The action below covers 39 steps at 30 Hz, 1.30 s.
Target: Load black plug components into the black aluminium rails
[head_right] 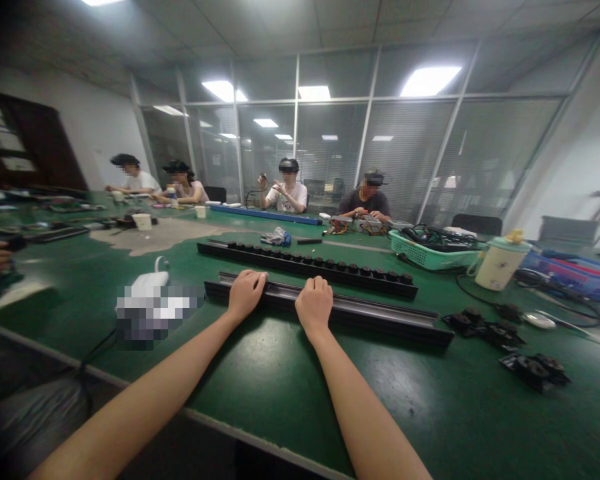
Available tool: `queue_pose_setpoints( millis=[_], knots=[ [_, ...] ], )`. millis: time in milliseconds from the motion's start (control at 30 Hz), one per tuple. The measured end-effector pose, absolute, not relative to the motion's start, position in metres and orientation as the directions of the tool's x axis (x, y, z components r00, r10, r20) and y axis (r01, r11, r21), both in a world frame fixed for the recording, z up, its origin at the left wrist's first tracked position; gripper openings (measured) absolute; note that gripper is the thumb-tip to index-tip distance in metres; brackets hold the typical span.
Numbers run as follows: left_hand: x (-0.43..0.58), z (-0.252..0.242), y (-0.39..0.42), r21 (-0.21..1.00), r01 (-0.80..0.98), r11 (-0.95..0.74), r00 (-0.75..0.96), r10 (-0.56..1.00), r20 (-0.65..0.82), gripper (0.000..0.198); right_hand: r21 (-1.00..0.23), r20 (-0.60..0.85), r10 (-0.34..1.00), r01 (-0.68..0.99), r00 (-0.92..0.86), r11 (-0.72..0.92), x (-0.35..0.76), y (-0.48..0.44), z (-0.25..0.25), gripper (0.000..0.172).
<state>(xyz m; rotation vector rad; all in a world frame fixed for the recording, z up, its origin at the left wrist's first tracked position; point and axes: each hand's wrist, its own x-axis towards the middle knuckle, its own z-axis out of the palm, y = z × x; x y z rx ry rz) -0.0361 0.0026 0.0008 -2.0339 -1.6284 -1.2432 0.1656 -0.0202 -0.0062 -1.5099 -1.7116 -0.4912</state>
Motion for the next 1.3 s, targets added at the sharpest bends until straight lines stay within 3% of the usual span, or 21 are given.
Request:
queue_pose_setpoints(
  millis=[500, 767, 1300],
  knots=[
    [-0.036, 0.0, 0.004, 0.295, 0.897, -0.33, 0.012, 0.683, 0.73, 0.04, -0.236, 0.74, 0.668, 0.96, 0.077, 0.15, 0.165, -0.022, -0.006, 0.025],
    [-0.034, -0.001, 0.006, 0.322, 0.888, -0.33, -0.003, 0.693, 0.721, 0.04, -0.058, 0.707, 0.705, 0.99, -0.048, 0.125, 0.169, -0.024, 0.001, 0.022],
    [-0.032, -0.004, 0.009, 0.322, 0.888, -0.328, 0.001, 0.702, 0.712, 0.041, -0.144, 0.649, 0.759, 0.988, 0.052, 0.055, 0.175, -0.019, 0.002, 0.019]
  ],
)
